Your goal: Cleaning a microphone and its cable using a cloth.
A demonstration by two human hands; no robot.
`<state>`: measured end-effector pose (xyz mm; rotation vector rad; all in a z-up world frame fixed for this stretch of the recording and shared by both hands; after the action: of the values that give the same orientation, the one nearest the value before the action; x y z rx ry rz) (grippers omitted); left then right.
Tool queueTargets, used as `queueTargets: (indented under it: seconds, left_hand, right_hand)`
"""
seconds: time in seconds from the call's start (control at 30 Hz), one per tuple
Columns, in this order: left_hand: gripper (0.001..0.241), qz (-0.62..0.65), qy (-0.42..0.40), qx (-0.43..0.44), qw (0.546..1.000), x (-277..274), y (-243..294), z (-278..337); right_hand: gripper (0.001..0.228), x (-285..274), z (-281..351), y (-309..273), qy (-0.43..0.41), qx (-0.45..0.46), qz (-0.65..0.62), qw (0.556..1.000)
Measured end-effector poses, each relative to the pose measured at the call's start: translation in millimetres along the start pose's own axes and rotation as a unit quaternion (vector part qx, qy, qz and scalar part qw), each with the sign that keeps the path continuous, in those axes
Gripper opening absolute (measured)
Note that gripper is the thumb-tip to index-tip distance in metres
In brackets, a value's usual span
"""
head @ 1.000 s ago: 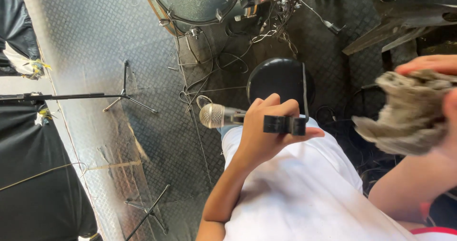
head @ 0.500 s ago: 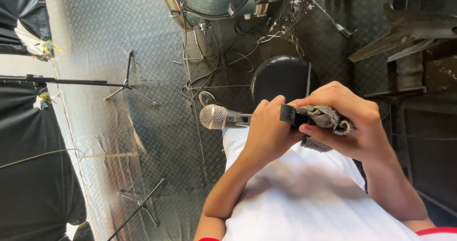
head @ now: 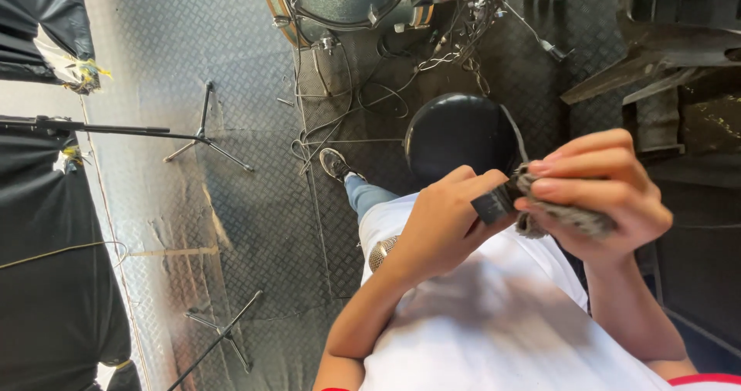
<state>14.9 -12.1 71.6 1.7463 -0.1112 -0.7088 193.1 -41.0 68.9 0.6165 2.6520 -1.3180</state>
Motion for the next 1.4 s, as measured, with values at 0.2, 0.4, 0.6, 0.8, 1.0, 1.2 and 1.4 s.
queueTargets:
  seconds: [0.2,0.4,0.6,0.8,1.0,1.2,1.4]
  left_hand:
    - [0.027,-0.05,0.104,-0.019,0.993,-2.1,0.0,-7.7]
    - [0.013,0.073,0.101,-0.035,0.992,-8.0,-3.8,-14.6]
    - [0.03,0.045,0.013,-0.105,0.993,-1.2,-2.7,-17.7]
    - [0.032,0.062,0.03,-0.159,0.985,-12.2,-1.0,-13.1]
    - [0.007,0.02,0.025,-0.123,0.992,-6.8,-10.4,-4.0]
    - [0.027,-0.196,0.05,-0.02,0.979,-14.5,-2.8,-1.4]
    - [0.032,-0.223,0.005,-0.049,0.974,-9.2,-2.2,2.5]
  right_hand:
    - [0.055,-16.2,18.1,27.4,0.168,0.277,-0.282,0.903]
    - [0.054,-22.2,18.9,17.2,0.03,0.266,-0.133,0.954]
    - [0.037,-32.2,13.0,16.9,-0.008,0.169,-0.111,0.979]
    - [0.033,-40.6,19.2,7.2,-0.031,0.206,-0.079,0.975]
    - [0.031,-8.6,12.2,-3.1,-0.032,0.163,-0.053,0.985]
    - [0.073,12.5,-13.0,-18.1,-0.087,0.215,0.033,0.972]
    - [0.039,16.3,3.5,5.7,-0.116,0.343,-0.08,0.929]
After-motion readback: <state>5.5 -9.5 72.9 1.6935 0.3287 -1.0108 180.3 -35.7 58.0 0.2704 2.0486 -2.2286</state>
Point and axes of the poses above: each hand's wrist, its own z-axis away from the middle knuckle, its own x-axis out of the palm, y = z × x, the point moved 2 cm from there along -z, towards the middle knuckle, and after that the axes turned 5 degrees about y, right-handed, at the moved point
